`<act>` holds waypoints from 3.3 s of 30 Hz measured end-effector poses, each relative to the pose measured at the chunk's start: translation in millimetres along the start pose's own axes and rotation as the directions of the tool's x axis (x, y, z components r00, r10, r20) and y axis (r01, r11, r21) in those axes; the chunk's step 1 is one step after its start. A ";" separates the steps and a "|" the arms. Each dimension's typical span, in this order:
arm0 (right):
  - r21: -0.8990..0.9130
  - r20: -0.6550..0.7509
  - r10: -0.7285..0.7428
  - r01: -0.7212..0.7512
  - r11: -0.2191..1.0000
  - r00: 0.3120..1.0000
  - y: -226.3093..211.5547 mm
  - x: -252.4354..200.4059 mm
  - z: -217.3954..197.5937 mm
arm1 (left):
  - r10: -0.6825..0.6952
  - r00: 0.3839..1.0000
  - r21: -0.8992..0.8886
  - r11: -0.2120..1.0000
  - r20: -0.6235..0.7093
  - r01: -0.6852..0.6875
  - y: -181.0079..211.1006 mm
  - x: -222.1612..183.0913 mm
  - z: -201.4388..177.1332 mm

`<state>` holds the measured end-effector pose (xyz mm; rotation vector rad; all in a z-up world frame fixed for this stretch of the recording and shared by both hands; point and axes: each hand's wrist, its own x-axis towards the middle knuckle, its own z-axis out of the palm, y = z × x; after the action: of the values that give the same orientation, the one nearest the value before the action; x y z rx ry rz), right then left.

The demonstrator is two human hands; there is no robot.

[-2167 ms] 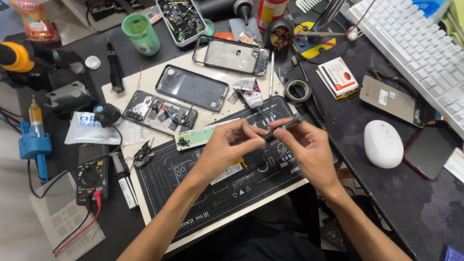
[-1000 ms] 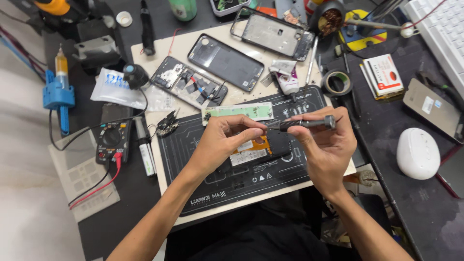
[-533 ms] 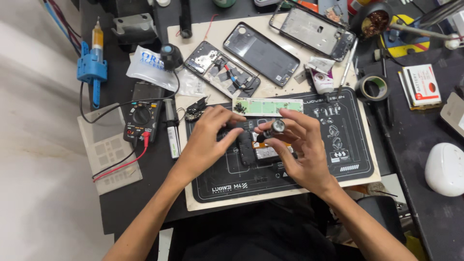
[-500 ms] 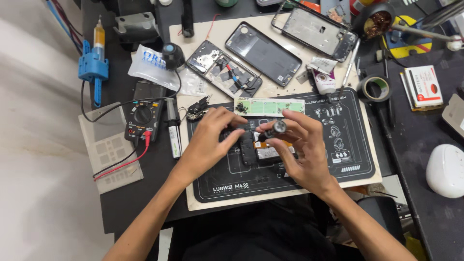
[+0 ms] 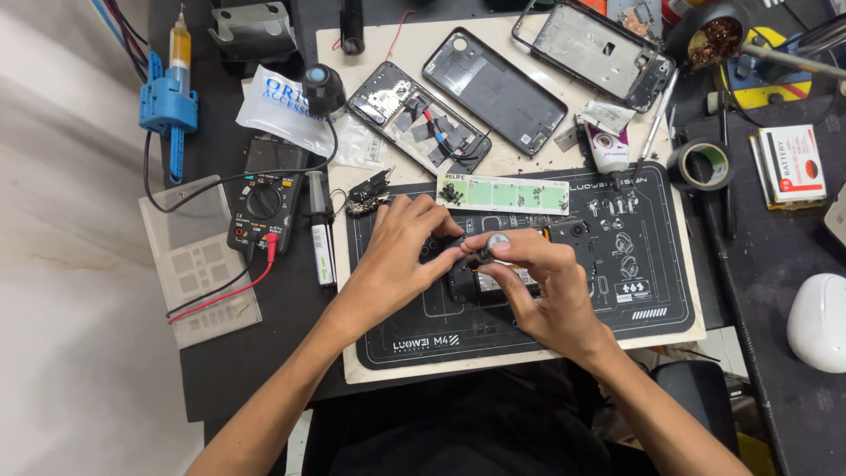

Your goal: The person repairs a smartphone by handling internal components and using a screwdriver. They manipulate a battery and small phone parts on a mat while also using a keyboard and mouse.

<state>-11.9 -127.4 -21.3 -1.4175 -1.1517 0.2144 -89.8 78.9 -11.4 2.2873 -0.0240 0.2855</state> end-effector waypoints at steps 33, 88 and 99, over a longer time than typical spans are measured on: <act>-0.266 -0.158 -0.172 0.126 0.956 0.972 -15.2 19.6 7.7 | -0.008 1.000 0.021 1.000 0.017 0.007 -3.5 -1.5 3.2; -0.093 -0.102 0.003 -0.013 0.996 0.995 -42.1 14.9 -14.1 | -0.031 0.996 0.224 0.975 0.083 0.011 37.6 47.8 -4.6; 0.010 -0.487 0.246 -0.277 0.961 0.838 -12.3 18.8 -122.3 | 0.288 0.953 0.396 0.868 0.091 -0.300 62.2 111.5 79.3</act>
<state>78.8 -196.3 28.5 -1.5686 -0.5517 0.0077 27.6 -13.0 6.9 2.7030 -0.3640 0.4503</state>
